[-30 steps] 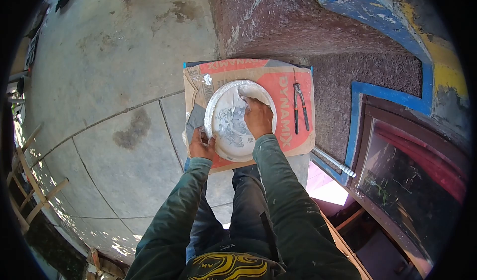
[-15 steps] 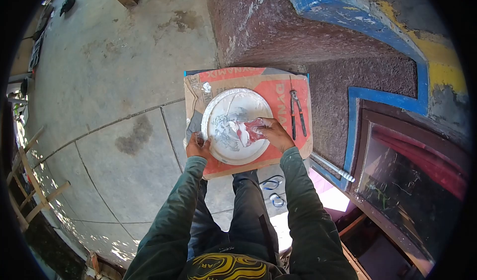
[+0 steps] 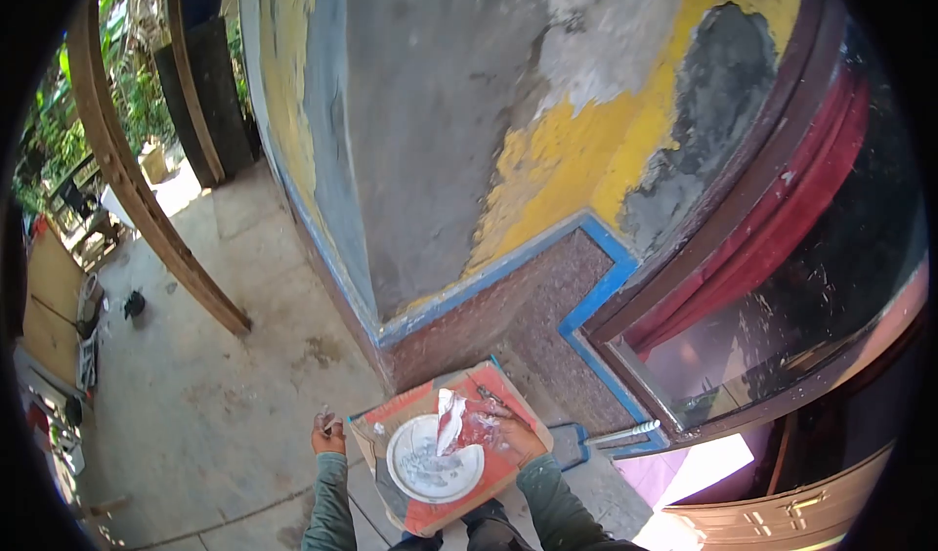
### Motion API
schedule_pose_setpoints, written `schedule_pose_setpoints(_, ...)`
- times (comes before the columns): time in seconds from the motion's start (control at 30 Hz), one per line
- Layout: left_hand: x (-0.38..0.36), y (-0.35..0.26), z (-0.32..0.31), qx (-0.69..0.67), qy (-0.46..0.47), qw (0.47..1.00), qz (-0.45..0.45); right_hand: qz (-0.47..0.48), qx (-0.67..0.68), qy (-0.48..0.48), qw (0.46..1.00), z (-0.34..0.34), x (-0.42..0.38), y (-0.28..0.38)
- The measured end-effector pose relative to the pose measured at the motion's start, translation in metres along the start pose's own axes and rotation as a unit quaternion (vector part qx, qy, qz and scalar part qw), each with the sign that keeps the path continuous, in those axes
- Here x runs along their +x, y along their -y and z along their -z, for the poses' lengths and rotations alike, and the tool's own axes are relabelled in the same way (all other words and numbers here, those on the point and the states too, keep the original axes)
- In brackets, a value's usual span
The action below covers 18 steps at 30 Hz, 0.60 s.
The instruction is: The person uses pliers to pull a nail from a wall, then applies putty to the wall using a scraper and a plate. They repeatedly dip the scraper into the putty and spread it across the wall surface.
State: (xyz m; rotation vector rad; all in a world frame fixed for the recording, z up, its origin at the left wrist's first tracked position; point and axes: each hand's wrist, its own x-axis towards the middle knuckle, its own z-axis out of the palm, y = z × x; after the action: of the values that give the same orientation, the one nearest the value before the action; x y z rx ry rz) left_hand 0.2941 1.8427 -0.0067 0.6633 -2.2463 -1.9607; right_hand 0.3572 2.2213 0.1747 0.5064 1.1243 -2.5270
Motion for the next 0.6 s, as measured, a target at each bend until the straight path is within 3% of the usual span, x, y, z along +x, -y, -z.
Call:
schedule_pose_setpoints(0.03, 0.018, -0.077, 0.009, -0.006, 0.005, 0.998, -0.059, 0.036, 0.015, -0.049, 0.998, -0.012, -0.006, 0.017)
schedule_pose_setpoints(0.17, 0.028, -0.358, 0.012, -0.066, -0.007, 0.948, -0.313, 0.201, 0.054, -0.004, 0.978, -0.078, -0.03, 0.115)
schedule_pose_setpoints(0.23, 0.003, -0.468, 0.006, -0.079, -0.003, 0.917, -0.391, 0.275, 0.027, 0.021, 0.961, -0.114, -0.045, 0.172)
schedule_pose_setpoints(0.3, -0.015, -0.549, -0.006, -0.054, -0.036, 0.861, -0.505, 0.362, -0.029, 0.028, 0.931, -0.148, -0.053, 0.227)
schedule_pose_setpoints(0.4, -0.041, -0.643, -0.027, -0.04, -0.076, 0.792, -0.604, 0.5, -0.127, 0.015, 0.857, -0.186, -0.045, 0.293)
schedule_pose_setpoints(0.43, -0.044, -0.667, -0.036, -0.028, -0.093, 0.768, -0.633, 0.504, -0.12, 0.021, 0.855, -0.198, -0.038, 0.312)
schedule_pose_setpoints(0.5, -0.053, -0.706, -0.053, -0.011, -0.128, 0.745, -0.654, 0.629, -0.274, -0.113, 0.719, -0.221, -0.024, 0.341)
schedule_pose_setpoints(0.53, -0.055, -0.722, -0.062, 0.003, -0.161, 0.726, -0.669, 0.632, -0.267, -0.112, 0.718, -0.235, -0.019, 0.349)
schedule_pose_setpoints(0.6, -0.042, -0.738, -0.079, 0.034, -0.193, 0.715, -0.671, 0.658, -0.398, -0.307, 0.561, -0.262, -0.01, 0.354)
